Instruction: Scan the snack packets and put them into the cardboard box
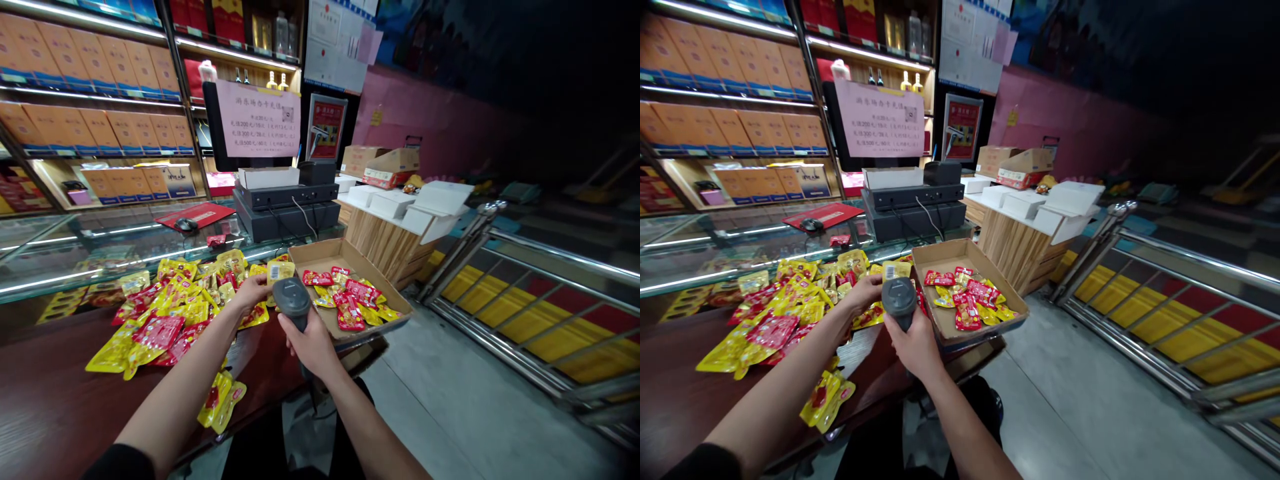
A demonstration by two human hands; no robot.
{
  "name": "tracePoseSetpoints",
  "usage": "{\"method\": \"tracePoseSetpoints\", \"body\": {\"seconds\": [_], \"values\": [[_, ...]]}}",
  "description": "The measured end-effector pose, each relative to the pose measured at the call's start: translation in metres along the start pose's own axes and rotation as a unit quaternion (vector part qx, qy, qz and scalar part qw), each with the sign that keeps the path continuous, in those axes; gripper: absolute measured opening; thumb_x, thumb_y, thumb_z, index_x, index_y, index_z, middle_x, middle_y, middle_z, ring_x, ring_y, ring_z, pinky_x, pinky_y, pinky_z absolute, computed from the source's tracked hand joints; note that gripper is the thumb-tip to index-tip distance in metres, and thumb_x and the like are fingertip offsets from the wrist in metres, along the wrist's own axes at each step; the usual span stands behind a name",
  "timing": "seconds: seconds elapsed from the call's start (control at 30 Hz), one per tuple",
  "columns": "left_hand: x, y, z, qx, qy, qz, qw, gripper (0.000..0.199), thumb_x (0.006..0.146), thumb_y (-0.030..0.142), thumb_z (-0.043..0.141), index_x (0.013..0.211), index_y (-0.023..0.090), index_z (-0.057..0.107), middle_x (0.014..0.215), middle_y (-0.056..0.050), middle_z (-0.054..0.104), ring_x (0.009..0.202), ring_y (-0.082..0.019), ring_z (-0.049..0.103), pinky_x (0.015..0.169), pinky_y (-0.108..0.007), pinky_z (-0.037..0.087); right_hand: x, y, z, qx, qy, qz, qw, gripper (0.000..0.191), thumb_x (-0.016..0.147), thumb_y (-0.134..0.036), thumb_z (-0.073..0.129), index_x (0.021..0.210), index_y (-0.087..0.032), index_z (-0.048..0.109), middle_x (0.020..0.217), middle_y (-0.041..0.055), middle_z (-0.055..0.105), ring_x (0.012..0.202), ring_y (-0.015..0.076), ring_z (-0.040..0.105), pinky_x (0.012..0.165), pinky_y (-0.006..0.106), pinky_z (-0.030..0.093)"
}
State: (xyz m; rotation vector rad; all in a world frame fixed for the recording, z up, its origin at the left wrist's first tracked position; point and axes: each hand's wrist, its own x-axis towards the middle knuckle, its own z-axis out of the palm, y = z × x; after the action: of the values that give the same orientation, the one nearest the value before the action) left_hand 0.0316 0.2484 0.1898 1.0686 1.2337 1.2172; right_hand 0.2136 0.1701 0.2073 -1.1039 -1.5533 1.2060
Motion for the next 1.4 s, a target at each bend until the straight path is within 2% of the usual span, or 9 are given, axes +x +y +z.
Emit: {"method": "tracePoseSetpoints", "body": {"seconds": [0.13,0.27,0.47,0.6,0.73,0.87,1.2,1.3,1.4], "values": [[0.003,0.008,0.007,-0.02,-0.014,-0.016,1.0,0.045,0.052,0.038,0.087,0.088,0.015,0.074,0.086,-0.006,0.075,0.071,-0.02,0.068,0.065,-0.029,0.051,-0.011,0.001,-0.024,0.021,-0.001,0.022,1.0,0.034,0.085,-0.051,0.062,0.095,-0.02,0.057,0.051,-0.0051,0.056,0.04,0.0121,0.052,0.039,0.021,0.041],[0.023,0.021,0.03,-0.052,-0.049,-0.019,0.997,0.049,0.05,0.036,0.09,0.091,0.016,0.072,0.09,-0.008,0.076,0.074,-0.022,0.069,0.074,-0.034,0.054,-0.027,0.008,-0.063,0.013,0.061,0.046,0.997,0.039,0.083,-0.057,0.062,0.088,-0.019,0.056,0.048,-0.0051,0.054,0.038,0.0115,0.049,0.039,0.022,0.039],[0.072,0.048,0.106,-0.054,-0.095,0.011,0.994,0.054,0.043,0.034,0.093,0.089,0.015,0.071,0.088,-0.009,0.076,0.079,-0.024,0.07,0.075,-0.036,0.053,-0.043,0.007,-0.116,0.037,0.139,0.056,0.988,0.044,0.081,-0.061,0.063,0.094,-0.019,0.055,0.051,-0.0064,0.054,0.041,0.012,0.049,0.04,0.022,0.04],[0.088,0.059,0.159,-0.02,-0.133,0.031,0.99,0.059,0.044,0.039,0.092,0.094,0.014,0.073,0.091,-0.009,0.075,0.081,-0.023,0.069,0.073,-0.032,0.051,-0.054,-0.008,-0.142,0.023,0.188,0.067,0.98,0.044,0.08,-0.059,0.063,0.096,-0.018,0.055,0.05,-0.0066,0.053,0.041,0.0112,0.049,0.041,0.022,0.041],[0.087,0.058,0.179,-0.002,-0.102,0.043,0.994,0.063,0.045,0.042,0.091,0.099,0.015,0.074,0.102,-0.01,0.074,0.087,-0.02,0.067,0.075,-0.03,0.05,-0.065,-0.013,-0.156,0.009,0.224,0.084,0.971,0.043,0.08,-0.058,0.063,0.091,-0.017,0.055,0.049,-0.007,0.052,0.041,0.0103,0.047,0.042,0.021,0.04],[0.08,0.051,0.157,-0.001,-0.087,0.035,0.996,0.062,0.045,0.042,0.091,0.099,0.015,0.075,0.104,-0.01,0.073,0.092,-0.021,0.066,0.076,-0.03,0.051,-0.068,-0.003,-0.155,0.012,0.207,0.078,0.975,0.045,0.08,-0.059,0.063,0.093,-0.017,0.055,0.05,-0.0067,0.053,0.041,0.0104,0.048,0.041,0.021,0.04],[0.044,0.028,0.043,0.04,0.006,0.024,0.999,0.06,0.052,0.044,0.087,0.103,0.016,0.073,0.097,-0.008,0.074,0.081,-0.017,0.066,0.071,-0.027,0.05,-0.05,0.015,-0.102,0.053,0.113,0.056,0.991,0.048,0.076,-0.064,0.066,0.087,-0.019,0.057,0.05,-0.0043,0.053,0.039,0.0111,0.047,0.037,0.021,0.039],[0.033,0.012,0.025,0.116,0.032,0.028,0.992,0.053,0.059,0.043,0.082,0.103,0.015,0.073,0.091,-0.008,0.074,0.079,-0.019,0.067,0.067,-0.027,0.05,-0.046,0.019,-0.084,0.048,0.082,0.057,0.994,0.049,0.076,-0.065,0.066,0.087,-0.018,0.058,0.049,-0.0039,0.053,0.038,0.0108,0.046,0.036,0.021,0.038],[0.024,-0.007,0.017,0.244,0.061,0.042,0.967,0.044,0.069,0.036,0.073,0.107,0.013,0.072,0.088,-0.009,0.074,0.078,-0.021,0.067,0.067,-0.029,0.05,-0.045,0.023,-0.07,0.03,0.044,0.061,0.997,0.047,0.079,-0.063,0.064,0.089,-0.018,0.056,0.05,-0.0039,0.054,0.038,0.0106,0.047,0.037,0.021,0.038]]}}
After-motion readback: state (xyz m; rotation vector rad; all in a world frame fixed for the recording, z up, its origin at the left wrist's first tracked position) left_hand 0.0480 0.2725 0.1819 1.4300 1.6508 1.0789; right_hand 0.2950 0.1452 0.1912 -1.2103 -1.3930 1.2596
